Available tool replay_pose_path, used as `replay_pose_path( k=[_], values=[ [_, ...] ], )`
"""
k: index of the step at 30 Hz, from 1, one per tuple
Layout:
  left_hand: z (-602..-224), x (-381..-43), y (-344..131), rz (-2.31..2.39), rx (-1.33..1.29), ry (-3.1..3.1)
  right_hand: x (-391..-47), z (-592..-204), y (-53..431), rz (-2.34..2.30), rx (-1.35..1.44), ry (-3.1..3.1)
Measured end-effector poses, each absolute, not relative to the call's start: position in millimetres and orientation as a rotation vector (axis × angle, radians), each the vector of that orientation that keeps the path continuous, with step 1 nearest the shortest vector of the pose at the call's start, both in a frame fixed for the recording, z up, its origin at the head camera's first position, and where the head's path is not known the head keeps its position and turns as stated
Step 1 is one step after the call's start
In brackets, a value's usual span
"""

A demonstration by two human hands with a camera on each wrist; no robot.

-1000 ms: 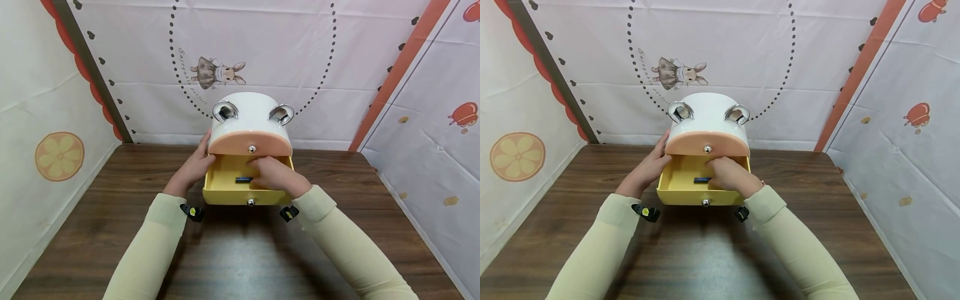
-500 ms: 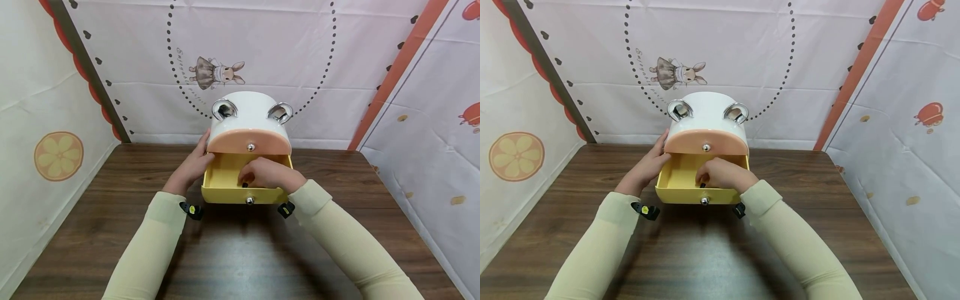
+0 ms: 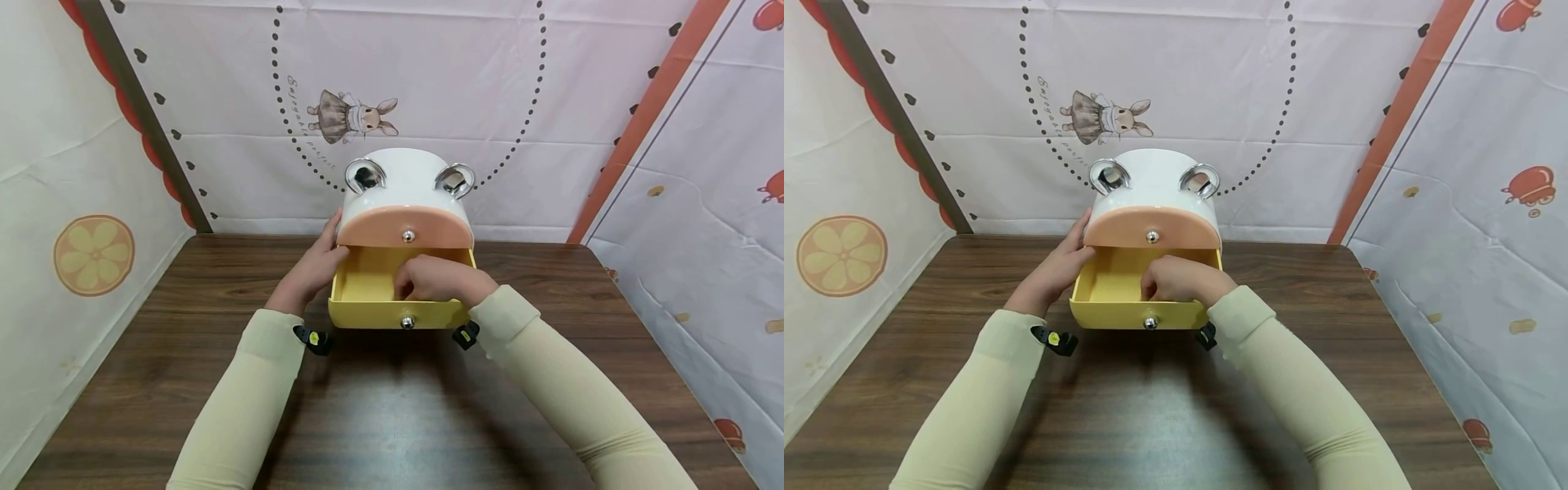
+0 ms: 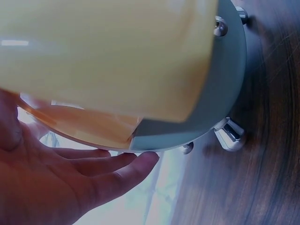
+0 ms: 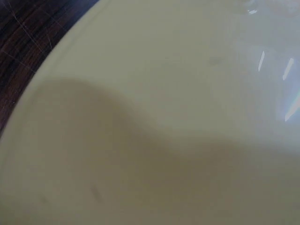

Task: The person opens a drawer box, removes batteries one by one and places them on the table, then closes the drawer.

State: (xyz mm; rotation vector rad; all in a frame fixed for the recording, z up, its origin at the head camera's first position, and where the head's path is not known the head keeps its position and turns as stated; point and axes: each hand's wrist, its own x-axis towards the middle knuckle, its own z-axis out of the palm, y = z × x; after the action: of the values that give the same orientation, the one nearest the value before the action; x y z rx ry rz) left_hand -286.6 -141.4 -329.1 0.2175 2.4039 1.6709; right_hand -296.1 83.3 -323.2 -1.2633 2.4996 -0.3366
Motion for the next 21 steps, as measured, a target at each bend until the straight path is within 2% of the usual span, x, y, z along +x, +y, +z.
replay_pose_path(
  k=[8,21],
  values=[
    [-327.9,-287.7,-139.2,1.673,0.210,2.419,-298.2,-321.5,85.3,-0.306,-1.161,2.607],
    [-324.4,-293.4,-139.2,1.668,0.135,2.398,-303.4,-317.3,89.3,-0.221,-1.150,2.707]
  ],
)
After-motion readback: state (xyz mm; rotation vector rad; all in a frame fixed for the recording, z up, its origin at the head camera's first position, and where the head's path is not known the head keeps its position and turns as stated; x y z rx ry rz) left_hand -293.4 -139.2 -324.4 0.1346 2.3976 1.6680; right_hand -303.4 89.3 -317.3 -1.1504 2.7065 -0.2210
